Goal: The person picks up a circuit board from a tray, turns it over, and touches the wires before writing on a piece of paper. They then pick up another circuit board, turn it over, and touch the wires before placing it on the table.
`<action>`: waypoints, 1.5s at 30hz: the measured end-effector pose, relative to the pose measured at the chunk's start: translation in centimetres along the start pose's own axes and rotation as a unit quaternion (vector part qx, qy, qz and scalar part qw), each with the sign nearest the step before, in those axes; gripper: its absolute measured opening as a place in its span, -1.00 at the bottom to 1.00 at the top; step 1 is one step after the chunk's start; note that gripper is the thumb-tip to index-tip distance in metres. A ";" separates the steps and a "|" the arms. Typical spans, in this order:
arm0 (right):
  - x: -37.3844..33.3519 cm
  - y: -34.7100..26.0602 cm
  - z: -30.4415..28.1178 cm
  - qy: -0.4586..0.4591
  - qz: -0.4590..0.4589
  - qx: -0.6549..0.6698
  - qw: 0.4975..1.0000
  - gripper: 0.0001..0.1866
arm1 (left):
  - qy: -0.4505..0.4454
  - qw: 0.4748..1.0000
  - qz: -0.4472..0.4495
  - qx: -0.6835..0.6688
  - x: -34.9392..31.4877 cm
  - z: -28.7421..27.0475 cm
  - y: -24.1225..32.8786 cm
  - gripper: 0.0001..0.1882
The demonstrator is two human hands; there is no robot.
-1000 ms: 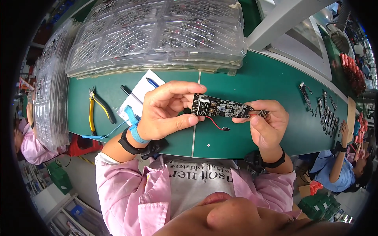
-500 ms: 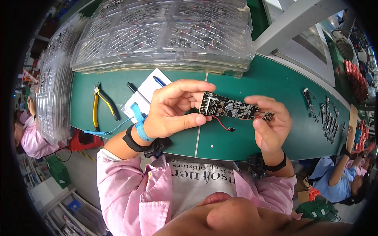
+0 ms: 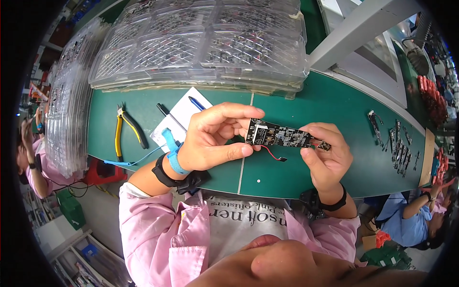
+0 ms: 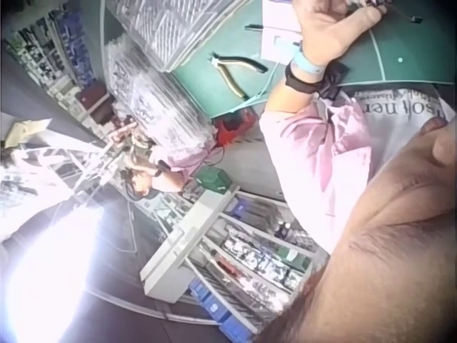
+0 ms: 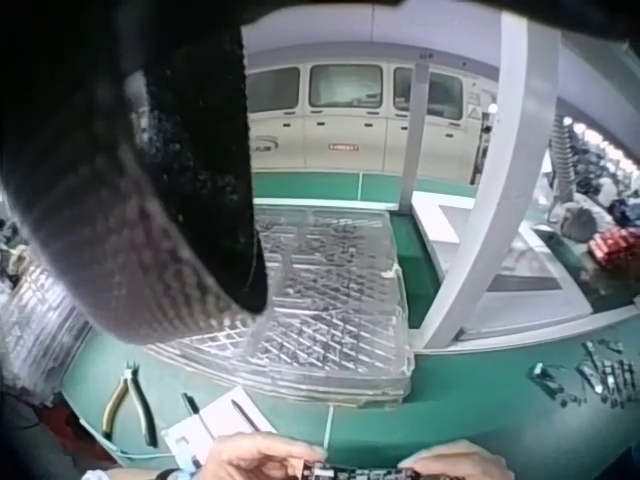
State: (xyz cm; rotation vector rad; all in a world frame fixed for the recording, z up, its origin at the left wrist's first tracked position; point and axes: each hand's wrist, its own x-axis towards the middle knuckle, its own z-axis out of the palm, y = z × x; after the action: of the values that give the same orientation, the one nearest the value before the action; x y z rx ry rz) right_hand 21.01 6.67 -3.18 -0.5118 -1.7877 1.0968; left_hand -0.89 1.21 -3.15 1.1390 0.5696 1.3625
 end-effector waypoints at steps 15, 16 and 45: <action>-0.2 -0.6 1.0 -0.020 -0.047 -0.158 0.986 -0.70 | 0.106 0.982 -0.116 0.107 0.4 0.6 -0.2 -0.67; -0.1 -0.6 1.1 -0.024 -0.049 -0.166 0.985 -0.70 | 0.110 0.981 -0.118 0.111 0.4 0.5 -0.2 -0.69; 0.4 -0.4 0.8 0.036 -0.023 -0.115 0.992 -0.86 | 0.009 0.992 0.008 0.129 0.1 0.5 0.1 -0.58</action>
State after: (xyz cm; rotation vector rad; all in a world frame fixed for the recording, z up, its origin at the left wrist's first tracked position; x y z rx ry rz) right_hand 20.13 6.37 -2.72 -0.6368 -1.8637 0.8357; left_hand -0.47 1.12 -2.84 1.3425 0.7683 1.3400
